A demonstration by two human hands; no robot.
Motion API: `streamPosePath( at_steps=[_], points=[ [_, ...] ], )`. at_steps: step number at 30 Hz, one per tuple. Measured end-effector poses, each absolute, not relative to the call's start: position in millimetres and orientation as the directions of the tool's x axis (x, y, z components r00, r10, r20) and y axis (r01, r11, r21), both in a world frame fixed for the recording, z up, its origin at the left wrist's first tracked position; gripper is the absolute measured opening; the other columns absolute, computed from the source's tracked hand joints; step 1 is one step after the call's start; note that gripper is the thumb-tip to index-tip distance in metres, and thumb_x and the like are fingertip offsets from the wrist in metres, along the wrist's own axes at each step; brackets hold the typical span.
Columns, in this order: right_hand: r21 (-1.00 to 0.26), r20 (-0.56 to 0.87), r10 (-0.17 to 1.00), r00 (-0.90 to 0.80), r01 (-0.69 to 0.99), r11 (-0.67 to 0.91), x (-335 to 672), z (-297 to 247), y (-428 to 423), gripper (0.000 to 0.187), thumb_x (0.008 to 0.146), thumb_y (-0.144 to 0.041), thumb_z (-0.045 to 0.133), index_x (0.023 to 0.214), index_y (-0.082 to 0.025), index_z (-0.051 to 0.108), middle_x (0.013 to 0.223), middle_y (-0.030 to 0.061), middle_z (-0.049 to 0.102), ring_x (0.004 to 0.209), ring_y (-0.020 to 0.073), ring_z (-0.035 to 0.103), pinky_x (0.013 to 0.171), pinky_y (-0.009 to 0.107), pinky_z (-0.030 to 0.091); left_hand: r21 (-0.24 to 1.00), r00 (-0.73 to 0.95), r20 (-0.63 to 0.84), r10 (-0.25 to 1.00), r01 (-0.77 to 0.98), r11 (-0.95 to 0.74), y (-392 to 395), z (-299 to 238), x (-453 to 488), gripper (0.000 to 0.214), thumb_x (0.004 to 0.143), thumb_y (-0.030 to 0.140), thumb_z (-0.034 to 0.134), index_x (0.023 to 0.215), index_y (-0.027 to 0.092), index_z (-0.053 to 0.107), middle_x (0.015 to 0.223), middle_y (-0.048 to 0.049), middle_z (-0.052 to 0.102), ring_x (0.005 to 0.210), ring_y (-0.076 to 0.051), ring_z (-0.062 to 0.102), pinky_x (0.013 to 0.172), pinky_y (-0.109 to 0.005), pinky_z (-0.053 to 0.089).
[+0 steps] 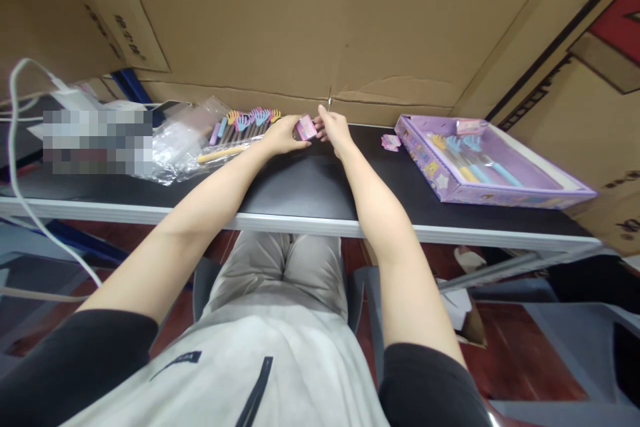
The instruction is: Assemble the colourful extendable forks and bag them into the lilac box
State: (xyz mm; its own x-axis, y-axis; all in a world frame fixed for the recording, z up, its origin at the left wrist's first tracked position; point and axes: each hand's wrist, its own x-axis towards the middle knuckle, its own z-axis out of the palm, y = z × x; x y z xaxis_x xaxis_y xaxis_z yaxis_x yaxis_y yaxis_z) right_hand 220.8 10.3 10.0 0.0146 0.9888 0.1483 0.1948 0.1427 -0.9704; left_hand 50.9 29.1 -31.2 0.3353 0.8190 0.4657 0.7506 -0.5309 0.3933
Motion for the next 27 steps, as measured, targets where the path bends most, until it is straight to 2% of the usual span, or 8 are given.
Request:
streamPosePath(
  at_steps=[3,8,12,18,24,27],
  points=[
    [-0.969,0.129,0.992,0.009,0.213,0.124,220.4,8.1,10.7,0.036,0.097,-0.044,0.077,0.078,-0.019,0.059,0.067,-0.0018,0.063,0.05,0.0066,0.055,0.051,0.018,0.043,0.395,0.336,0.482,0.809,0.741,-0.543,31.5,-32.9,49.7,0.072,0.076,0.033,0.082,0.143,0.014,0.061,0.14,-0.0188,0.07,0.137,-0.039,0.062,0.117,-0.047,0.047],
    [-0.961,0.116,0.992,-0.039,0.248,0.123,218.2,3.6,7.4,0.032,0.09,-0.022,0.084,0.073,-0.019,0.058,0.061,-0.0017,0.062,0.05,0.0073,0.056,0.05,0.017,0.044,0.403,0.34,0.478,0.81,0.734,-0.546,33.8,-32.9,48.1,0.073,0.077,0.037,0.084,0.142,0.015,0.062,0.137,-0.0184,0.072,0.132,-0.039,0.065,0.114,-0.048,0.049],
    [-0.967,0.083,0.996,-0.04,0.239,0.091,214.9,4.4,3.8,0.03,0.092,-0.01,0.077,0.072,-0.019,0.056,0.058,-0.0022,0.061,0.048,0.0073,0.058,0.049,0.016,0.044,0.418,0.323,0.456,0.829,0.745,-0.52,31.5,-31.1,49.3,0.072,0.075,0.04,0.087,0.138,0.014,0.063,0.135,-0.0195,0.072,0.129,-0.04,0.067,0.112,-0.047,0.051],
    [-0.977,0.072,0.995,0.068,0.206,0.057,215.9,7.7,5.0,0.028,0.1,-0.007,0.058,0.075,-0.019,0.056,0.058,-0.0012,0.06,0.05,0.0094,0.061,0.051,0.018,0.046,0.406,0.262,0.412,0.872,0.804,-0.434,29.7,-30.8,45.4,0.096,0.069,0.04,0.093,0.152,0.015,0.051,0.148,-0.0214,0.065,0.141,-0.041,0.06,0.116,-0.046,0.047],
    [-0.973,0.136,0.965,0.222,0.215,0.088,228.8,6.4,21.2,0.026,0.096,-0.005,0.057,0.075,-0.021,0.053,0.058,-0.0014,0.057,0.059,0.0125,0.064,0.058,0.02,0.049,0.395,0.254,0.326,0.911,0.839,-0.375,29.1,-24.1,39.8,0.092,0.066,0.052,0.093,0.142,0.012,0.06,0.138,-0.023,0.07,0.133,-0.043,0.063,0.112,-0.047,0.05],
    [-0.964,0.186,0.935,0.301,0.24,0.114,237.5,6.1,28.5,0.028,0.096,-0.003,0.053,0.074,-0.021,0.053,0.055,-0.0038,0.051,0.056,0.0118,0.059,0.062,0.022,0.051,0.426,0.289,0.232,0.929,0.828,-0.364,21.4,-14.3,37.6,0.085,0.068,0.058,0.09,0.136,0.013,0.066,0.138,-0.0191,0.072,0.131,-0.039,0.065,0.11,-0.04,0.051]
  ],
)
